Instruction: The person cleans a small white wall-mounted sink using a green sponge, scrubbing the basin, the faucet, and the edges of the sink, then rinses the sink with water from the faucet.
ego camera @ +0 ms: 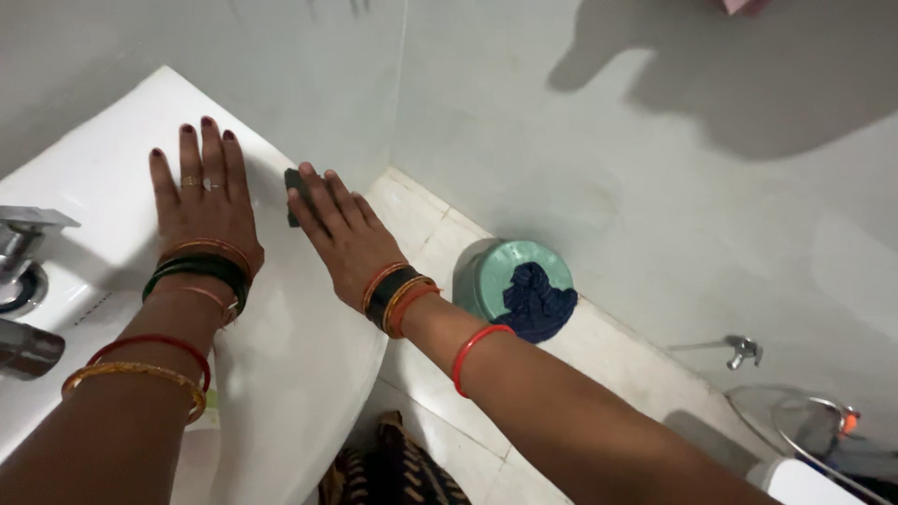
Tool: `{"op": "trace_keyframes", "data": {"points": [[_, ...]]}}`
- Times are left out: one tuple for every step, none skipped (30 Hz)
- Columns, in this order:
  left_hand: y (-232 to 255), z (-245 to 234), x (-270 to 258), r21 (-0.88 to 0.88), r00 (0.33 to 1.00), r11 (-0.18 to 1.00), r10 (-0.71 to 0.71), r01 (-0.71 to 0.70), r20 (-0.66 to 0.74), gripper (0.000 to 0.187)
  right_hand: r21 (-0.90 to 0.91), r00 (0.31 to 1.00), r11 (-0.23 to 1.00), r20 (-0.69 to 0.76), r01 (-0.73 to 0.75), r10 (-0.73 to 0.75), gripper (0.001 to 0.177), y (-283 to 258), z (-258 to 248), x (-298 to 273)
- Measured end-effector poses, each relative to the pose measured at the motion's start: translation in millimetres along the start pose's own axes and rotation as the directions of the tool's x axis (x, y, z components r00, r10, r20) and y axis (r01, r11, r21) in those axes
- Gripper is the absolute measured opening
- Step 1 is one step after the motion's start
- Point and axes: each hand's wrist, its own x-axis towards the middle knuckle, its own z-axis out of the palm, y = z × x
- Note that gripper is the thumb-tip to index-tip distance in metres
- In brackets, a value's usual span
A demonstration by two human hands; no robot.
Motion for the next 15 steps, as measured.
{"op": "trace_keyframes", "data": {"points": [[0, -2, 3, 0.001, 1.000, 1.000, -0.009, 0.009, -0.003, 0.088, -0.003, 1.000, 1.000, -0.005, 0.007, -0.007, 0.091, 2, -3, 9], [-4, -3, 0, 0.031, 1.000, 0.999, 0.017, -0.017, -0.010, 0.092, -0.046, 1.000, 0.999, 0.003, 0.005, -0.005, 0.092, 0, -6, 26], [-9, -4, -4, 0.062, 0.999, 0.997, 0.043, -0.042, -0.016, 0.097, -0.088, 1.000, 0.996, 0.011, 0.004, -0.003, 0.093, -4, -9, 42], [-15, -4, -4, 0.076, 0.999, 0.997, 0.027, -0.026, -0.016, 0.097, -0.082, 1.000, 0.996, -0.003, 0.017, -0.018, 0.093, -9, -11, 64], [-18, -5, -5, 0.047, 0.998, 0.999, -0.007, 0.004, 0.068, 0.096, -0.011, 0.999, 1.000, 0.030, 0.018, -0.017, 0.089, -15, -14, 85], [-19, -9, -10, 0.018, 0.987, 0.999, -0.038, 0.036, 0.158, 0.096, 0.061, 0.997, 0.998, 0.071, 0.016, -0.021, 0.085, -22, -19, 98], [-22, -13, -16, 0.030, 0.985, 0.998, -0.055, 0.051, 0.162, 0.096, 0.069, 0.997, 0.997, 0.063, 0.032, -0.037, 0.085, -29, -25, 107], [-24, -14, -25, 0.011, 0.982, 0.994, -0.107, 0.107, 0.157, 0.096, 0.033, 0.992, 0.995, 0.081, 0.099, -0.101, 0.083, -38, -26, 111], [-27, -14, -36, -0.006, 0.975, 0.987, -0.159, 0.162, 0.152, 0.097, -0.002, 0.981, 0.986, 0.100, 0.166, -0.165, 0.081, -47, -27, 113], [-26, -14, -47, -0.002, 0.973, 0.985, -0.168, 0.171, 0.158, 0.097, 0.003, 0.979, 0.984, 0.100, 0.176, -0.175, 0.081, -55, -28, 109], [-25, -14, -59, 0.020, 0.970, 0.984, -0.179, 0.178, 0.164, 0.096, 0.042, 0.969, 0.981, 0.158, 0.188, -0.192, 0.084, -62, -27, 100], [-26, -13, -66, 0.040, 0.967, 0.982, -0.191, 0.187, 0.166, 0.096, 0.078, 0.954, 0.977, 0.214, 0.197, -0.209, 0.087, -66, -27, 96], [-29, -12, -70, 0.042, 0.965, 0.980, -0.200, 0.195, 0.170, 0.096, 0.079, 0.952, 0.975, 0.213, 0.206, -0.218, 0.087, -66, -27, 96], [-30, -10, -71, 0.030, 0.968, 0.983, -0.184, 0.182, 0.169, 0.098, 0.009, 0.952, 0.971, 0.191, 0.241, -0.238, 0.086, -63, -27, 97], [-30, -8, -73, 0.018, 0.971, 0.986, -0.169, 0.168, 0.169, 0.100, -0.063, 0.951, 0.960, 0.171, 0.272, -0.258, 0.084, -60, -27, 99]]}}
